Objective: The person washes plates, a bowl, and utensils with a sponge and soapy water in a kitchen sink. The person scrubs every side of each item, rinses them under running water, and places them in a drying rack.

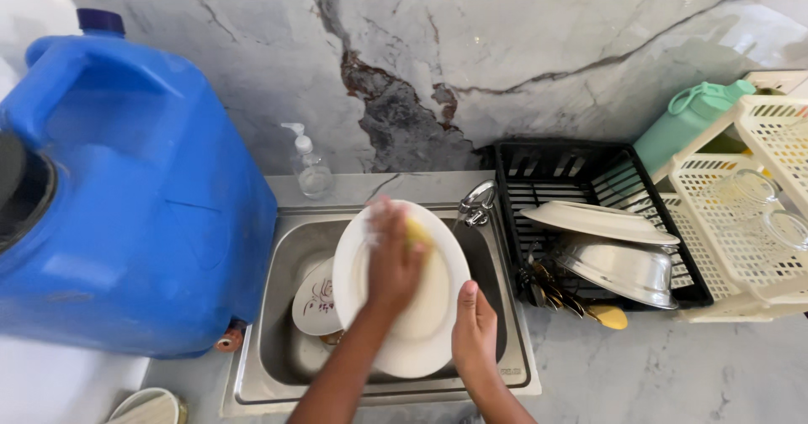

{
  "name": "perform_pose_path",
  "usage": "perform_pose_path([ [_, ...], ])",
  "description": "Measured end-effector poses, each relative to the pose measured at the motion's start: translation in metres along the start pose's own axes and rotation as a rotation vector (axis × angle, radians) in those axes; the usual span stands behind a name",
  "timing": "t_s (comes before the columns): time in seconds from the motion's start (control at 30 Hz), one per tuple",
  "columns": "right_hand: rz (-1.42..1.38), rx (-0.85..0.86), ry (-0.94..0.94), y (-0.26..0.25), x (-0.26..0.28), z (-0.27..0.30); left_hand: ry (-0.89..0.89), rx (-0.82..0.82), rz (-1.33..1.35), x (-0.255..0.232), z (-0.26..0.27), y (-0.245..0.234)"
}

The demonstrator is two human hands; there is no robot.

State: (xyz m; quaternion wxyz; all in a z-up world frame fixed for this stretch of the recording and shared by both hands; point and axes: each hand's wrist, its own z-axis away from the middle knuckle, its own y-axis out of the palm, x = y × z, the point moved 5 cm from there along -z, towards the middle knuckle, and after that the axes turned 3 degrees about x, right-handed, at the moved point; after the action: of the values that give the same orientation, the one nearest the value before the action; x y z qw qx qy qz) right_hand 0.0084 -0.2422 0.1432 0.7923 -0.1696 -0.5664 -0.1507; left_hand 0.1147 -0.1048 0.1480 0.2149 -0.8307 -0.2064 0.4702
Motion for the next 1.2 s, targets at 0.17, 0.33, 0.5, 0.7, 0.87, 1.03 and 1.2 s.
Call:
perform_pose_path([
  [0.17,0.025,-0.175,-0.129,-0.017,0.043,0.0,0.28,0.358,0.258,-0.064,0.068,0.015],
  [0.33,0.014,-0.113,-0.237,-0.029,0.02,0.001,-0.149,0.54,-0.034,0.027,0.051,0.003],
  [0.5,-0.007,-0.004,-0.223,-0.001,0.01,0.007,-0.027,0.028,-0.09,0.02,0.006,0.007],
  [0.7,0.164,-0.103,-0.19,-0.011,0.024,-0.005,0.046,0.36,0.261,-0.04,0.07,0.025],
  [0.87,0.1,-0.053,-0.184,-0.019,0.012,0.008,-0.599,0.198,0.289,0.044,0.054,0.008],
  [1.03,-0.174,-0.058,0.157,-0.01,0.04,0.025,-0.56,-0.094,0.255,0.106,-0.011,-0.015],
  [1.2,-0.633,0.259,0.408,-0.006,-0.002,-0.009,-0.427,-0.148,0.105,0.039,-0.066,-0.07],
])
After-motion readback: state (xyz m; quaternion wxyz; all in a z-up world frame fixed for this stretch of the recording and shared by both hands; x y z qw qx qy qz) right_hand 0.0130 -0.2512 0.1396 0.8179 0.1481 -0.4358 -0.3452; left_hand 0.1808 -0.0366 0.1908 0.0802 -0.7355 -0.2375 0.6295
